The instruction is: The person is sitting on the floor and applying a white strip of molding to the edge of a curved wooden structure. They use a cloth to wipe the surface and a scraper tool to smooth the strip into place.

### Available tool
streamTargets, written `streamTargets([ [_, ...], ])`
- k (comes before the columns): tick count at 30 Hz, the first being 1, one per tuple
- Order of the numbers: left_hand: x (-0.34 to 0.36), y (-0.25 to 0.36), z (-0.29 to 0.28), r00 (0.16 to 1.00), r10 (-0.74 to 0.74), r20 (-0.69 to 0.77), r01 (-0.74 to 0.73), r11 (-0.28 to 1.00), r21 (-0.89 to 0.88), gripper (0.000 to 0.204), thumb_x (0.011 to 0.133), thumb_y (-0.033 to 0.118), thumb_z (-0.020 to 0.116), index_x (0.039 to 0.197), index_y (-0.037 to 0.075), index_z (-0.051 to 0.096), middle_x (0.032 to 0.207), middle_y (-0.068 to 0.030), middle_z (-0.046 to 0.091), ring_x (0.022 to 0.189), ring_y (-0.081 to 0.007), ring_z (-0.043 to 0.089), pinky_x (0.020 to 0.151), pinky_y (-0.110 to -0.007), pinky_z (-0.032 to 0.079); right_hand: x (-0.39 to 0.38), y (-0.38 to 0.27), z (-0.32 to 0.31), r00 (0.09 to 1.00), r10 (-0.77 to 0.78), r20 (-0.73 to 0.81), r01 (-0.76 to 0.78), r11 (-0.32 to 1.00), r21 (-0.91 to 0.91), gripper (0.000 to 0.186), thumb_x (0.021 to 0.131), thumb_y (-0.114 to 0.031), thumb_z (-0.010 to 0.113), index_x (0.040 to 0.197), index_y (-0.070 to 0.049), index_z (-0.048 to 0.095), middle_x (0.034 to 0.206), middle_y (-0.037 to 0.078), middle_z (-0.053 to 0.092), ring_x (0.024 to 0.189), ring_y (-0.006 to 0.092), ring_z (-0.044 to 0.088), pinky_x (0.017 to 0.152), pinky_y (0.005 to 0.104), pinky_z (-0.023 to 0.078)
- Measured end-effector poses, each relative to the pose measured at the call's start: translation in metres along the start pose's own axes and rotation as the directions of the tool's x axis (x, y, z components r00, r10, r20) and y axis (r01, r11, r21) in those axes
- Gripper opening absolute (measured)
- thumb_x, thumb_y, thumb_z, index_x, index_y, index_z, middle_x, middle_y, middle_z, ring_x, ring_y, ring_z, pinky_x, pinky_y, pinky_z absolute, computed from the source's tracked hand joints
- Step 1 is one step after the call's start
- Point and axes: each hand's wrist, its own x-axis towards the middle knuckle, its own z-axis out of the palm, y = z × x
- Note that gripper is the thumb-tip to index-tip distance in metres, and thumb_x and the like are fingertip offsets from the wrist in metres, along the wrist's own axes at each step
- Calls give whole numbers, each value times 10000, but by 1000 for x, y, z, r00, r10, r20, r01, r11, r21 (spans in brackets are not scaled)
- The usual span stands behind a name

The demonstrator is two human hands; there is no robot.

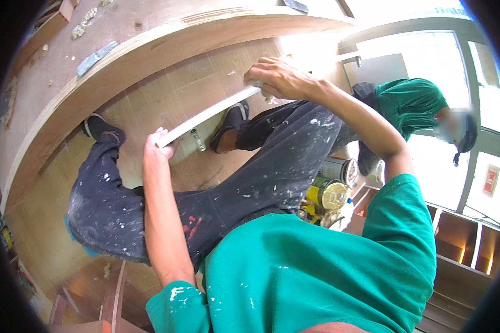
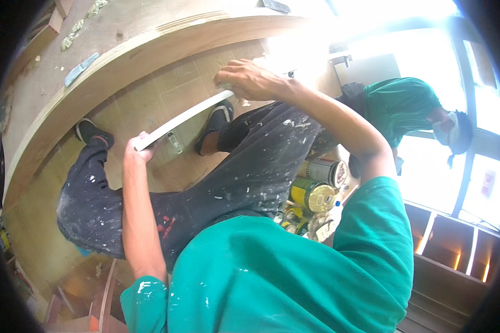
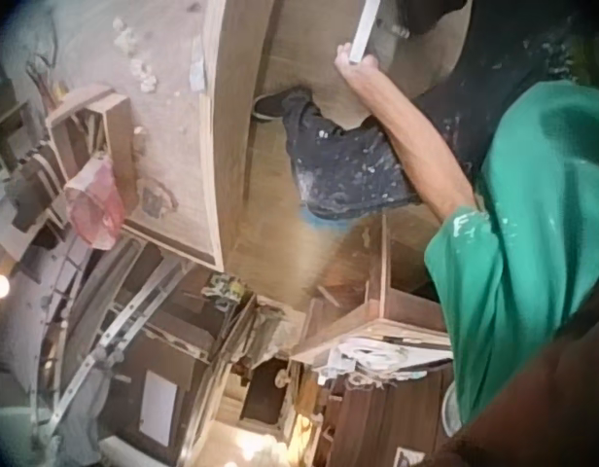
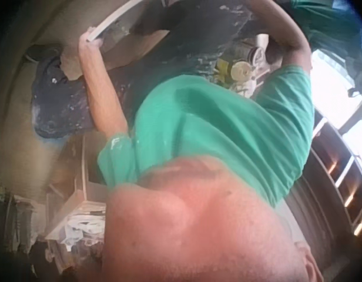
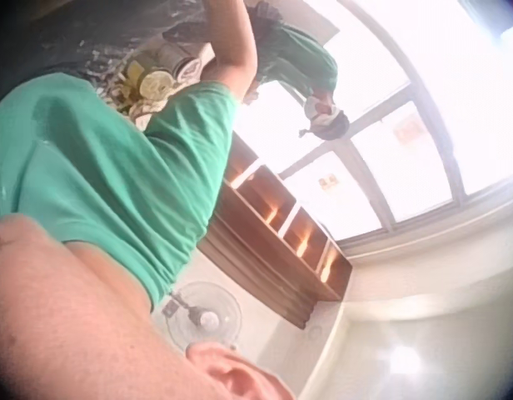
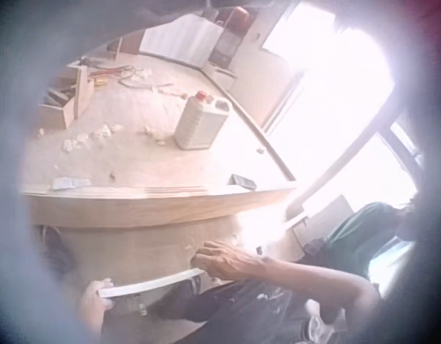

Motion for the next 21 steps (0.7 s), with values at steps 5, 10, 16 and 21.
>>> streamTargets([
  [5, -16, -1, -1, 999, 46, 4, -46, 992, 121, 410, 1027, -26, 454, 1424, 74, 467, 1190, -163, 579, 1053, -386, 643, 1041, -659, 520, 12, 9, 31, 980, -197, -28, 198, 980, 32, 291, 939, -114, 693, 1229, -92, 686, 1204, 91, 669, 1167, 273, 628, 991, 430, 540],
  [10, -22, -1, -7, 999, 48, 22, -52, 981, 189, 557, 1012, -43, 467, 1550, 89, 407, 1242, -175, 583, 1074, -365, 637, 1015, -627, 549, 27, -3, 60, 972, -226, -58, 233, 954, 188, 280, 978, -150, 677, 1252, -98, 690, 1269, 112, 638, 1184, 291, 629, 1002, 450, 544],
  [16, -23, 2, -9, 999, 28, 18, -31, 987, 155, 559, 1002, -53, 464, 1541, 89, 418, 1226, -142, 572, 980, -294, 641, 1003, -602, 562, 7, 12, 60, 964, -257, -67, 262, 961, 83, 299, 972, -185, 679, 1266, -138, 677, 1200, 83, 660, 1147, 268, 642, 889, 416, 600],
  [21, -16, 1, -10, 999, 22, 43, -29, 985, 172, 575, 998, -65, 455, 1548, 92, 404, 1171, -123, 572, 839, -229, 619, 989, -563, 578, -29, 45, 49, 978, -201, -52, 201, 979, -8, 356, 888, -100, 698, 1242, -135, 694, 1165, 70, 669, 1097, 272, 654, 835, 392, 612],
])
